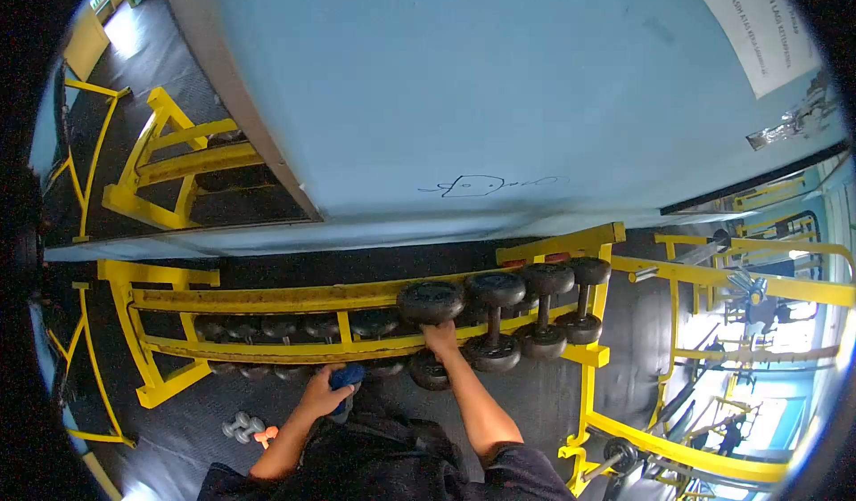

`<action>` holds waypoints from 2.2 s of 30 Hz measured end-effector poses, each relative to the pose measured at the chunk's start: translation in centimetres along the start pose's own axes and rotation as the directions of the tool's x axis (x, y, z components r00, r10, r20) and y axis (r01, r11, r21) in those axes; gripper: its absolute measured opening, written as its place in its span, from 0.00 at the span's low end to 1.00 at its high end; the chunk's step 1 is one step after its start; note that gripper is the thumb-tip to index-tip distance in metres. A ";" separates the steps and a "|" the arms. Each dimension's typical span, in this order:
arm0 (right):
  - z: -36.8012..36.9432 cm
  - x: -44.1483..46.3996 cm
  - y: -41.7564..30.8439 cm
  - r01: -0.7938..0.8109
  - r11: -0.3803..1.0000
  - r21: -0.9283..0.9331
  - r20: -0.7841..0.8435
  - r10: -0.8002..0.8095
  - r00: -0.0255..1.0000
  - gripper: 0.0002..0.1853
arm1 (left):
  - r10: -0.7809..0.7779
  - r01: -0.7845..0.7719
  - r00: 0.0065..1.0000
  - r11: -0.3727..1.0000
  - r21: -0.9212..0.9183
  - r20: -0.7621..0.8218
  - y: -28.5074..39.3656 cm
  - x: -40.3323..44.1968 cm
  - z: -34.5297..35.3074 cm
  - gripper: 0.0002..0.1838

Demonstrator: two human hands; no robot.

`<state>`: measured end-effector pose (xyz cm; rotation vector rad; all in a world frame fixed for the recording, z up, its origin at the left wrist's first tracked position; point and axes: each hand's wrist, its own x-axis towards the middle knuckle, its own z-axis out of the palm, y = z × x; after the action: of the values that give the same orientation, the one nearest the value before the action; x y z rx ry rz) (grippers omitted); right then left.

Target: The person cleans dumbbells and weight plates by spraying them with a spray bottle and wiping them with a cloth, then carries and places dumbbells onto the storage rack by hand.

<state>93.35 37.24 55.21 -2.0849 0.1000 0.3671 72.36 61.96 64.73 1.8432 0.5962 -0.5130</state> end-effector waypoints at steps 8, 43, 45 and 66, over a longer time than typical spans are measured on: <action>-0.6 1.0 -1.1 -0.426 0.900 -0.087 0.265 0.433 0.861 0.28 | -0.096 0.097 0.995 0.993 0.072 -0.015 3.1 1.5 -0.5 0.31; -14.8 -36.2 25.3 0.261 0.935 -0.239 0.720 -0.009 0.694 0.15 | -0.506 0.033 0.485 0.826 -0.563 -0.713 -12.0 -43.5 28.4 0.19; -15.2 -37.7 29.1 0.302 0.915 -0.270 0.761 0.010 0.649 0.10 | -0.530 0.037 0.282 0.839 -0.543 -0.800 -17.2 -47.5 31.9 0.18; -2.9 -55.6 33.5 0.516 0.620 -0.591 0.758 0.209 0.618 0.11 | -0.639 -0.136 -0.199 0.769 -0.625 -0.743 -35.9 -78.2 35.5 0.21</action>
<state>33.80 13.16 45.55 -2.5124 -0.9822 1.3832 -13.28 26.80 74.32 1.1041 2.0648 1.0707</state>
